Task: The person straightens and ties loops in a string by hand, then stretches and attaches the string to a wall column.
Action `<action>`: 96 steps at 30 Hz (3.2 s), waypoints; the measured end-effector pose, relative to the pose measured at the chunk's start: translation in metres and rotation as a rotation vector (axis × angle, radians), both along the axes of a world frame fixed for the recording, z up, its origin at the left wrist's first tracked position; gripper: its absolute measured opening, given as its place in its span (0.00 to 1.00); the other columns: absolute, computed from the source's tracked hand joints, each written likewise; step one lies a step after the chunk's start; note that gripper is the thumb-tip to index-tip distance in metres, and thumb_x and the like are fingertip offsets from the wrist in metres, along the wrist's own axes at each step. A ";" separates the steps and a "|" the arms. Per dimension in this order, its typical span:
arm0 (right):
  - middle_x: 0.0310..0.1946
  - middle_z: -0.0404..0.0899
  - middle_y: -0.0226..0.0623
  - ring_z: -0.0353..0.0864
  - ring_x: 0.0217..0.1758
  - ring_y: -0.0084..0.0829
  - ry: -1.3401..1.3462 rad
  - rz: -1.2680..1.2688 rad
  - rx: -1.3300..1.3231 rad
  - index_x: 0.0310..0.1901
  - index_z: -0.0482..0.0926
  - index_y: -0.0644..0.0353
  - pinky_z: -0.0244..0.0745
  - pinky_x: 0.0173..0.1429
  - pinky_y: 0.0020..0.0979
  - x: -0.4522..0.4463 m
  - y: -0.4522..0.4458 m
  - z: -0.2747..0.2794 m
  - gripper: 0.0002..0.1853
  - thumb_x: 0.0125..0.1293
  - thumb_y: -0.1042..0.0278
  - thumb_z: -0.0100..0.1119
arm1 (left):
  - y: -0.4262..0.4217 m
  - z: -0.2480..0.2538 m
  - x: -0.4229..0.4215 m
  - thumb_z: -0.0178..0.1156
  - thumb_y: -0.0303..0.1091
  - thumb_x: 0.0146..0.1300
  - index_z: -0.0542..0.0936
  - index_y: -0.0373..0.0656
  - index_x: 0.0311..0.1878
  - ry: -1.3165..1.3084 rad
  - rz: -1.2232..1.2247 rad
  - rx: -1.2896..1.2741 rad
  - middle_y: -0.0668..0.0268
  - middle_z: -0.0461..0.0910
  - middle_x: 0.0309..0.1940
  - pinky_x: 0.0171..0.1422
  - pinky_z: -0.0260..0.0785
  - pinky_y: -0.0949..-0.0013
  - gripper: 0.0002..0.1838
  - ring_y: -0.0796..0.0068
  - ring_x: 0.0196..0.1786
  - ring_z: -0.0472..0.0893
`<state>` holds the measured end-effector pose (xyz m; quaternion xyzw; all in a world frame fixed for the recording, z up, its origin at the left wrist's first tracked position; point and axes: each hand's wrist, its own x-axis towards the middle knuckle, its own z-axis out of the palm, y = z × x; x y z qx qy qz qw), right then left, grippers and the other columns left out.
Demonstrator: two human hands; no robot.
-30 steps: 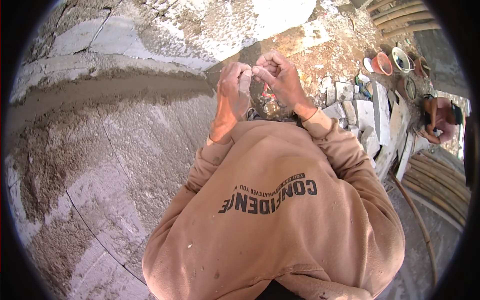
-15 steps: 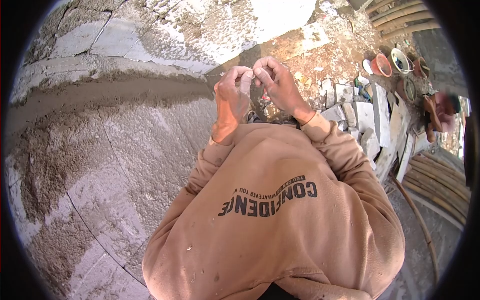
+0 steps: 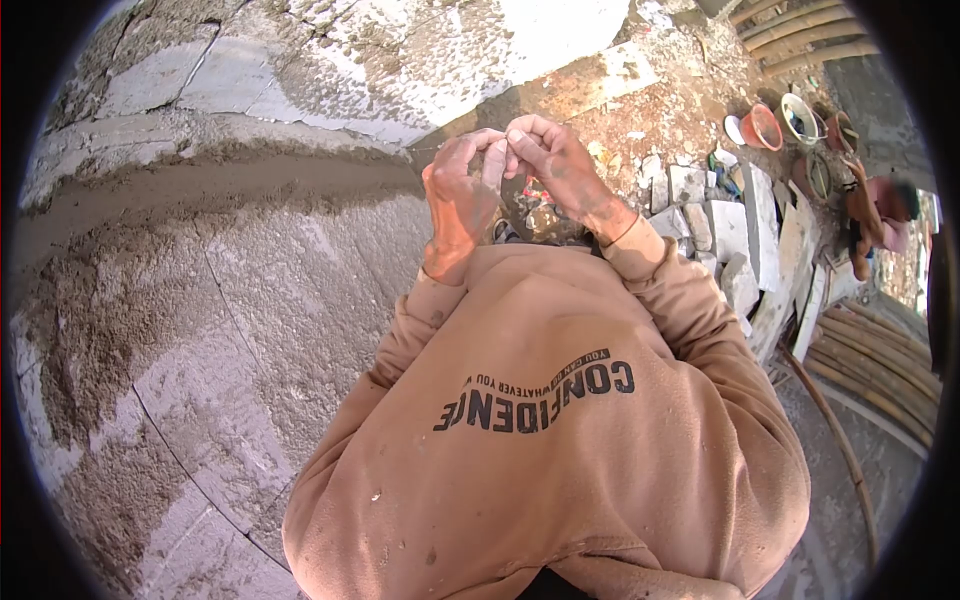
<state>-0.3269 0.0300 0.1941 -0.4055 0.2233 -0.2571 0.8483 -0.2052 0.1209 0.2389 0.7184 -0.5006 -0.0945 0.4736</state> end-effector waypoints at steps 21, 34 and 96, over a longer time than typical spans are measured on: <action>0.37 0.82 0.31 0.78 0.37 0.19 0.004 0.044 -0.083 0.47 0.79 0.66 0.76 0.42 0.24 -0.002 -0.008 -0.003 0.07 0.76 0.70 0.60 | -0.001 0.001 0.014 0.68 0.28 0.61 0.87 0.37 0.40 -0.040 -0.046 0.085 0.58 0.88 0.35 0.45 0.78 0.64 0.06 0.66 0.38 0.87; 0.40 0.80 0.32 0.78 0.39 0.20 -0.019 0.076 -0.082 0.50 0.77 0.67 0.76 0.45 0.25 -0.002 -0.006 -0.007 0.10 0.77 0.68 0.58 | -0.001 0.005 0.002 0.67 0.27 0.62 0.86 0.36 0.39 0.294 0.042 0.138 0.65 0.86 0.29 0.36 0.75 0.72 0.05 0.79 0.31 0.83; 0.34 0.81 0.42 0.81 0.37 0.35 0.840 0.434 -0.716 0.46 0.80 0.62 0.75 0.46 0.36 0.006 -0.047 -0.161 0.09 0.75 0.65 0.57 | 0.036 -0.222 0.208 0.64 0.21 0.67 0.82 0.39 0.48 0.405 0.382 0.342 0.68 0.85 0.38 0.49 0.74 0.75 0.08 0.82 0.41 0.82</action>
